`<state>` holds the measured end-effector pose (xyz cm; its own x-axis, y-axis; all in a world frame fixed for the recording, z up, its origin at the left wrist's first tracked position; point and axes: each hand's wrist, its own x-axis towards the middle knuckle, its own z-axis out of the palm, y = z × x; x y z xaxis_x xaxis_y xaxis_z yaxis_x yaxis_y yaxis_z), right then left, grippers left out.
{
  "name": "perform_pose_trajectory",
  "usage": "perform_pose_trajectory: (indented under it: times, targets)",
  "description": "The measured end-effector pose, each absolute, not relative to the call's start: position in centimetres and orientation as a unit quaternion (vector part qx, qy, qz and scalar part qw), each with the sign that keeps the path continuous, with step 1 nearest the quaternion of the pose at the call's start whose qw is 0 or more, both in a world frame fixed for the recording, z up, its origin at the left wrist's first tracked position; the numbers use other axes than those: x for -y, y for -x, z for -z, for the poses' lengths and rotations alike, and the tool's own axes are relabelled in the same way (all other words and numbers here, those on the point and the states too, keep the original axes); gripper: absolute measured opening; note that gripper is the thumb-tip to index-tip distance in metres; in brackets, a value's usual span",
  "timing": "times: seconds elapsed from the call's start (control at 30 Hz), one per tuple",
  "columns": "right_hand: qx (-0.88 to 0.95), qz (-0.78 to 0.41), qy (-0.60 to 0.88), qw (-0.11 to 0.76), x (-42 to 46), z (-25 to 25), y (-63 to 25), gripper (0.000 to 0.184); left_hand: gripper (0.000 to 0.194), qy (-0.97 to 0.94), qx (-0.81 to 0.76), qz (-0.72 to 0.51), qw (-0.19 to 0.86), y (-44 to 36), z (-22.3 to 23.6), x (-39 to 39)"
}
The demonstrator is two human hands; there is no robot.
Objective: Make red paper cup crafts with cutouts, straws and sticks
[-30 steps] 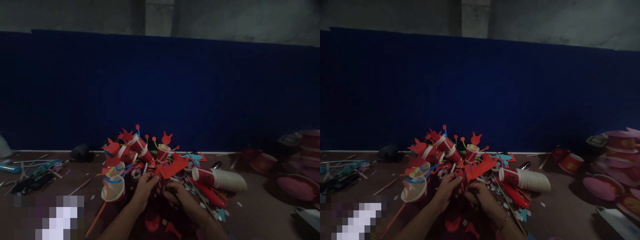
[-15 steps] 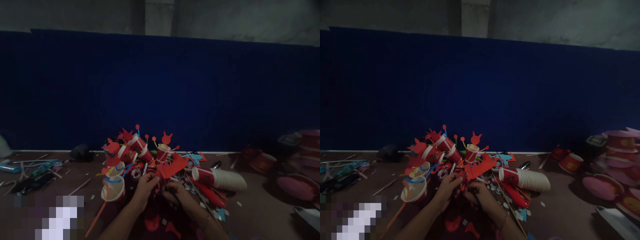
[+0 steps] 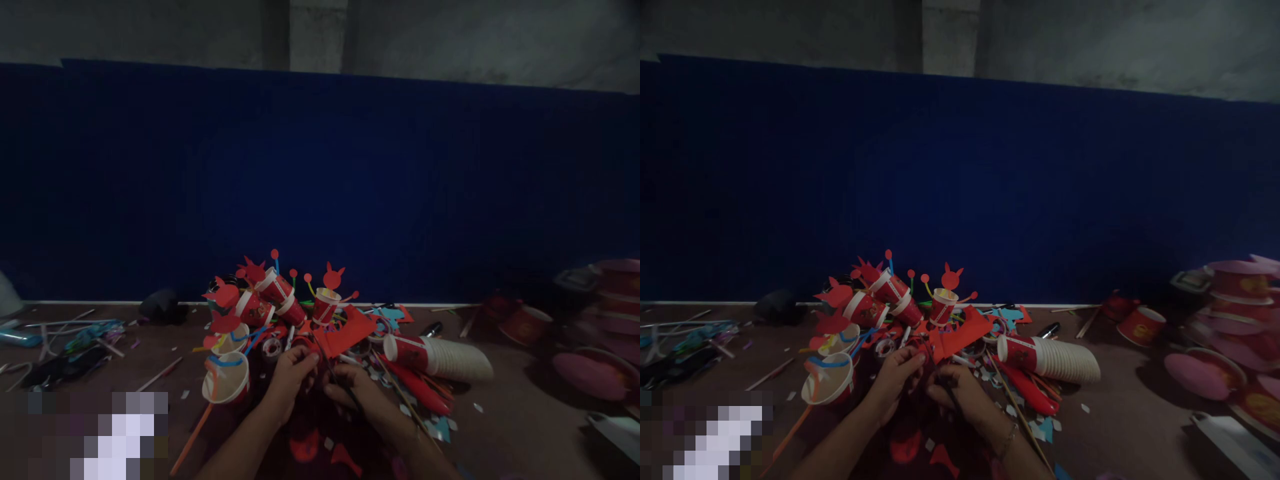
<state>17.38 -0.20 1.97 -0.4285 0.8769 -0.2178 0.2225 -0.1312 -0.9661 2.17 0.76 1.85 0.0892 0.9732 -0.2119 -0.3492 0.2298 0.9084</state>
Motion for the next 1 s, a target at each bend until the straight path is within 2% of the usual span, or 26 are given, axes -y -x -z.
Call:
perform_pose_trajectory:
  times: [1.0]
  targets:
    - [0.602, -0.592, 0.461, 0.273, 0.33, -2.29, -17.47, 0.035, 0.033, -0.339, -0.444, -0.516, 0.649, -2.11, -1.94, -0.85]
